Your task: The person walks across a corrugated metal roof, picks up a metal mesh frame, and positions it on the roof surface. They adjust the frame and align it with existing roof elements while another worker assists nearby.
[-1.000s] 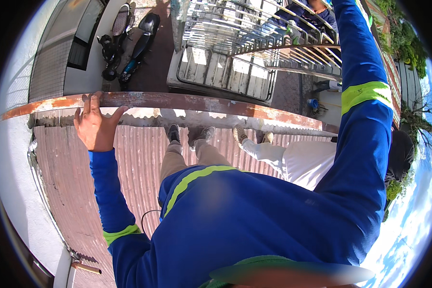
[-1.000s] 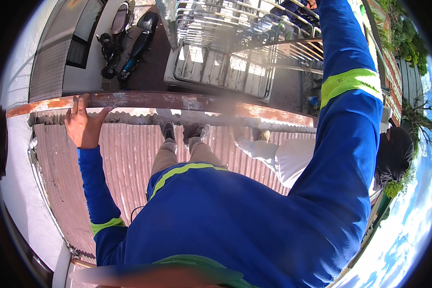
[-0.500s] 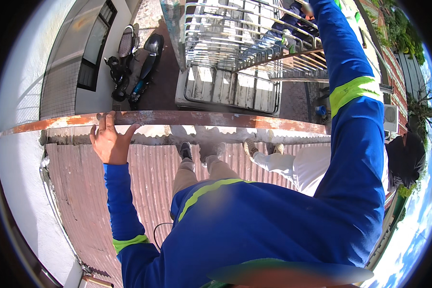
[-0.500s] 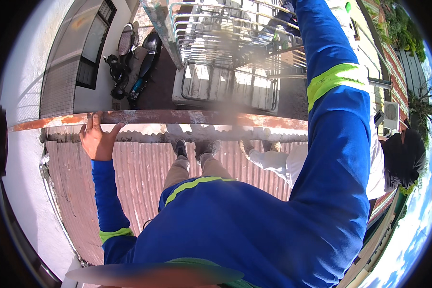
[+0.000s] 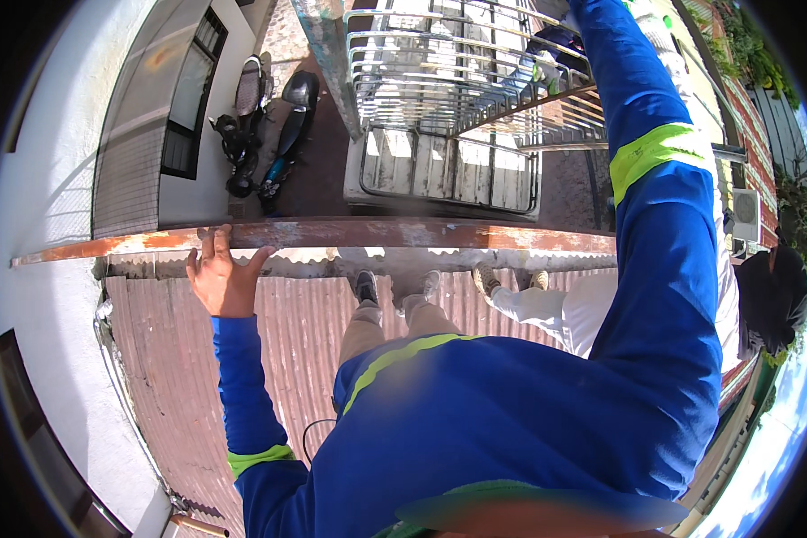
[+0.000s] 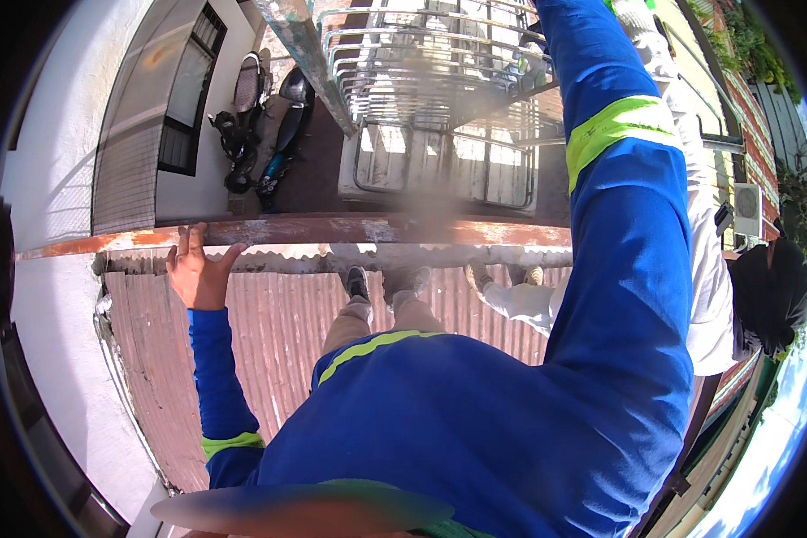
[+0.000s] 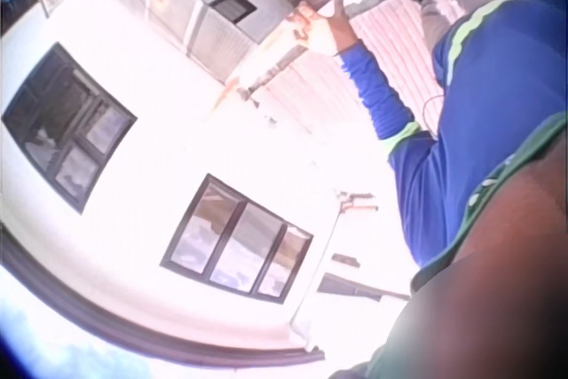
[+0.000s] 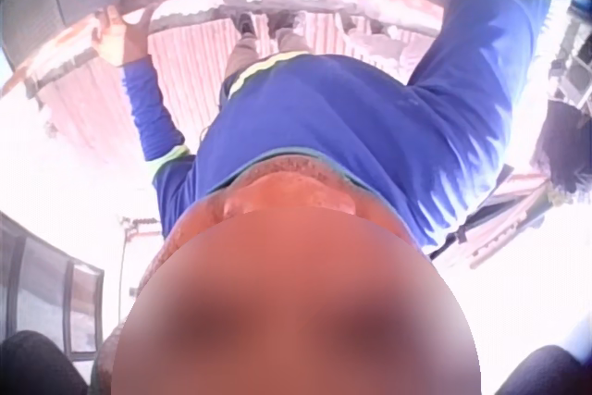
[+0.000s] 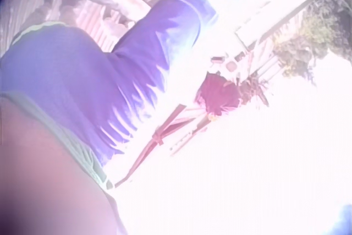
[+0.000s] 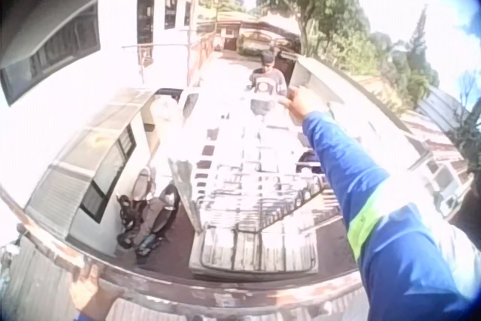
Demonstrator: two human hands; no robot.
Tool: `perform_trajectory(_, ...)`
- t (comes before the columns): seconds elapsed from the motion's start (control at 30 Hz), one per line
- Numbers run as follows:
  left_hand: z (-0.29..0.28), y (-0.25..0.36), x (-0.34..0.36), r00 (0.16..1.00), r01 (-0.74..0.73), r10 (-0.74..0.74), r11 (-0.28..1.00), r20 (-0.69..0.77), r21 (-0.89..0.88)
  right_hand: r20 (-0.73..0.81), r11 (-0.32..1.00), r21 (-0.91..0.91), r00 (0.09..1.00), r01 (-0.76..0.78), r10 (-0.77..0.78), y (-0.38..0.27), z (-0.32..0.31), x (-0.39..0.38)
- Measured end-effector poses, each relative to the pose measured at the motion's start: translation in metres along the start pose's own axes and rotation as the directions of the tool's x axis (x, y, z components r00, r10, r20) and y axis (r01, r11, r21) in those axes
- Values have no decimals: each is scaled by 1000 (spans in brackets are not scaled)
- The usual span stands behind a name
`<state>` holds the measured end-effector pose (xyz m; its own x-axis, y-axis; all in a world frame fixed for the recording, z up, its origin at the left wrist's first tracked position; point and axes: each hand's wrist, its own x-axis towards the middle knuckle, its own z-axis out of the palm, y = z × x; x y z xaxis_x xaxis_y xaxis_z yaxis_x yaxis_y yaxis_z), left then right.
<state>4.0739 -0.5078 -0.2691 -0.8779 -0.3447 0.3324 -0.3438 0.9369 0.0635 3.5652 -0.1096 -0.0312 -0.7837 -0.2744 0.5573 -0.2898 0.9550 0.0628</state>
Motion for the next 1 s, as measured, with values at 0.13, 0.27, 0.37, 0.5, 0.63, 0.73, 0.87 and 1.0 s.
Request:
perform_trajectory(0.13, 3, -2, 0, 1000, -22, 22, 1000, -14, -9, -21, 998, 48, 999, 34, -33, -11, 2, 6)
perform_trajectory(0.27, 3, -2, -2, 1000, 0, -1, 998, -13, -55, -68, 995, 99, 998, 24, -17, -9, 6, 8)
perform_trajectory(0.37, 2, -1, -2, 1000, 21, -20, 998, 3, -62, -71, 992, 122, 997, 18, -10, 0, 13, 15)
perform_trajectory(0.5, 0, 0, -1, 1000, -11, 9, 998, -29, -56, -70, 996, 89, 997, 17, -11, 10, 25, 31)
perform_trajectory(0.63, -2, -1, 1, 997, -44, 38, 996, -64, -83, -107, 996, 79, 994, 46, -37, 16, 35, 48)
perform_trajectory(0.73, -2, -1, 1, 995, -65, 54, 989, -79, -134, -109, 997, 73, 994, 25, -17, 20, 41, 61)
perform_trajectory(0.87, -1, 0, 0, 1000, 2, -4, 994, -22, -109, -116, 999, 47, 993, 28, -22, 28, 48, 79)
perform_trajectory(1.0, 2, 1, 0, 999, 44, -44, 991, 1, -126, -165, 999, 25, 985, 44, -39, 36, 54, 91)
